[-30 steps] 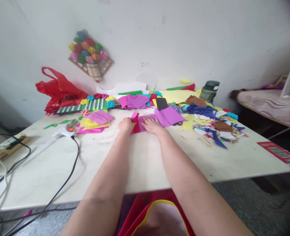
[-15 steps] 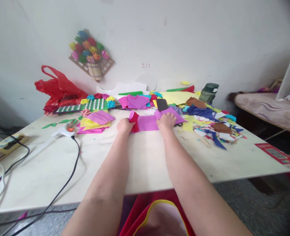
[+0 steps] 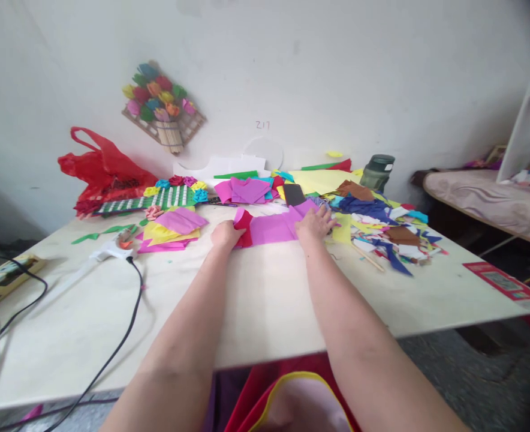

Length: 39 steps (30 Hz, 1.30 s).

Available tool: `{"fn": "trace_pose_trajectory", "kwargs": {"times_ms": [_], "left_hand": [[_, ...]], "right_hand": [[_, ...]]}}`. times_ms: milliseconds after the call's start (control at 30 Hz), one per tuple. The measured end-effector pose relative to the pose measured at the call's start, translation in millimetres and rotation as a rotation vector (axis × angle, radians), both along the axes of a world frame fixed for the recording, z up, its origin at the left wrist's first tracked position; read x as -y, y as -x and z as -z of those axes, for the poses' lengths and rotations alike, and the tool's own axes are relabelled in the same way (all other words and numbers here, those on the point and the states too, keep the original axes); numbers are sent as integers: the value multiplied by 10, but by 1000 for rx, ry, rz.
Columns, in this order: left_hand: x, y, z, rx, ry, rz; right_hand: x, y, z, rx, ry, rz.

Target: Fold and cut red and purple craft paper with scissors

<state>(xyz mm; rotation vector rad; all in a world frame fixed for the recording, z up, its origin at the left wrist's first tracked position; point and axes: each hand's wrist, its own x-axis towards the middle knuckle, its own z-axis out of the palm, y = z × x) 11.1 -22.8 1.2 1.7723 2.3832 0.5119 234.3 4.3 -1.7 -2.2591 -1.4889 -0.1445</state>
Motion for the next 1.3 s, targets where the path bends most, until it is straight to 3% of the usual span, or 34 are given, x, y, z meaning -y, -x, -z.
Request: {"fn": "trace_pose_trajectory", "kwargs": {"times_ms": [167, 367, 533, 733, 1100, 1300], "left_hand": [[7, -27, 7, 4, -15, -19], [35, -45, -24, 9, -15, -12], [20, -50, -10, 13, -44, -16], [3, -62, 8, 26, -71, -24], [-36, -54, 15, 83, -153, -106], [-61, -60, 34, 114, -165, -189]], "right_hand": [[-30, -122, -2, -41, 49, 18], [-82, -106, 24, -28, -30, 50], [-77, -143, -6, -94, 37, 67], [-97, -191, -43, -60, -21, 50], [-181, -115, -368, -194, -110, -28], [-401, -81, -364, -184, -46, -86]]}}
